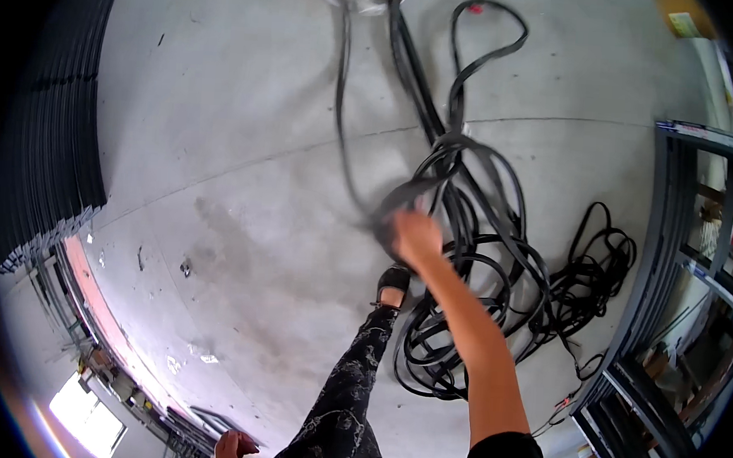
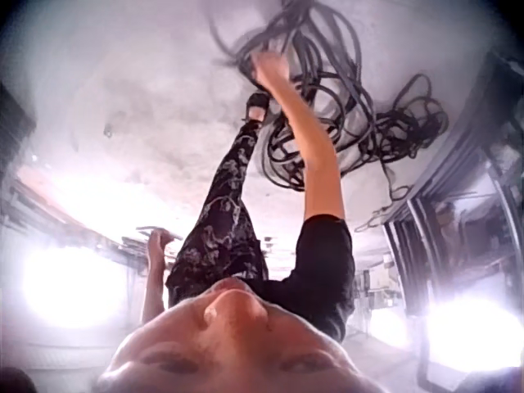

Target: The person picks up a pair of scissors and carries them to a pile of rubber seal stripping on the floor. They take a length of the stripping to a stack of window frames, cut a segment with the scissors, and press it into the frame grooves by hand.

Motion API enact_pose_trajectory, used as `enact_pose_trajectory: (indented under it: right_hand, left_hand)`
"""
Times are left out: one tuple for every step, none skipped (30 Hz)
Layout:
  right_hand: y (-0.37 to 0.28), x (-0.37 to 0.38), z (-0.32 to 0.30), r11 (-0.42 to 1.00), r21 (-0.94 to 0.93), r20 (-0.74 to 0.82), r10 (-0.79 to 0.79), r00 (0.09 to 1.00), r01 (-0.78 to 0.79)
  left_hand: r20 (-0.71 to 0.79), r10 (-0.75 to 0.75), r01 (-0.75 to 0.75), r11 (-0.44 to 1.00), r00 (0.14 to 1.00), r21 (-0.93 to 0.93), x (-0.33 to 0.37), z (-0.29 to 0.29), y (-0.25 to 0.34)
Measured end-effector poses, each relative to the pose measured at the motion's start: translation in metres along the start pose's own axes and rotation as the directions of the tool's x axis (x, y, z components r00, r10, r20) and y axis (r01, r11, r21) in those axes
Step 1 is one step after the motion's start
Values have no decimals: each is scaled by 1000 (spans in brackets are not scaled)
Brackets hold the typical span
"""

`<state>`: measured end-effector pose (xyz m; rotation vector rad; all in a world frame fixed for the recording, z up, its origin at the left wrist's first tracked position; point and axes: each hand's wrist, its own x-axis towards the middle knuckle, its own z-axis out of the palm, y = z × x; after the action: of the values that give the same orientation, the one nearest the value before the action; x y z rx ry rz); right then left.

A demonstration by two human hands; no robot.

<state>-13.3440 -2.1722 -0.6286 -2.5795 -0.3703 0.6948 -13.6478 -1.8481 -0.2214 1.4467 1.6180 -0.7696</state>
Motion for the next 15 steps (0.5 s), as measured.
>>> enact_pose_trajectory:
  right_hand:
    - [-17, -34, -6, 998, 35, 59, -60, 996, 58]
    - [-46, -68, -28, 991, 126, 138, -65, 988, 48]
    - [-67, -103, -32, 979, 204, 185, -58, 981, 19]
    - [-87, -142, -27, 943, 333, 114, -49, 992, 8]
    - [-111, -178, -32, 908, 420, 56, -25, 998, -1]
    - [-135, -212, -26, 865, 498, 8, 72, 997, -66]
    - [-154, -240, -20, 809, 577, -33, 167, 985, -118]
    - [-176, -260, -34, 779, 600, -27, 246, 969, -181]
    - [-194, -280, -46, 748, 619, -23, 322, 946, -240]
    - [-209, -297, -54, 687, 690, -77, 382, 921, -228]
    - [-223, -316, -63, 643, 722, -95, 460, 883, -257]
    - [-235, -331, -68, 569, 790, -135, 522, 842, -226]
    - [-246, -347, -73, 497, 849, -166, 577, 800, -182]
    - [-263, -363, -87, 447, 883, -196, 626, 754, -141]
    - [-285, -385, -116, 385, 919, -201, 650, 733, -90]
  left_hand:
    - [116, 61, -69, 995, 991, 70, 4, -3, 5]
    - [129, 74, -79, 996, 989, 31, -1, 4, 11]
    - [146, 96, -97, 995, 985, 0, -4, 11, 17]
    - [209, 114, -112, 993, 971, -25, -2, 10, 14]
    - [249, 130, -123, 992, 960, -42, -1, 7, 9]
    - [285, 177, -173, 984, 942, -38, -8, 12, 17]
    - [319, 224, -224, 974, 921, -38, -17, 15, 23]
    - [311, 227, -199, 973, 923, -120, 18, -3, -15]
    - [328, 213, -184, 976, 920, -118, 7, 0, -5]
    - [361, 217, -171, 973, 907, -156, 1, -4, -2]
    - [396, 220, -156, 970, 891, -189, 2, -10, -3]
    - [448, 236, -185, 970, 862, -156, 11, -19, -4]
    - [496, 249, -213, 969, 832, -129, 18, -27, -7]
    - [488, 266, -237, 964, 831, -120, 9, -29, -3]
    - [484, 274, -257, 961, 831, -103, -8, -29, 4]
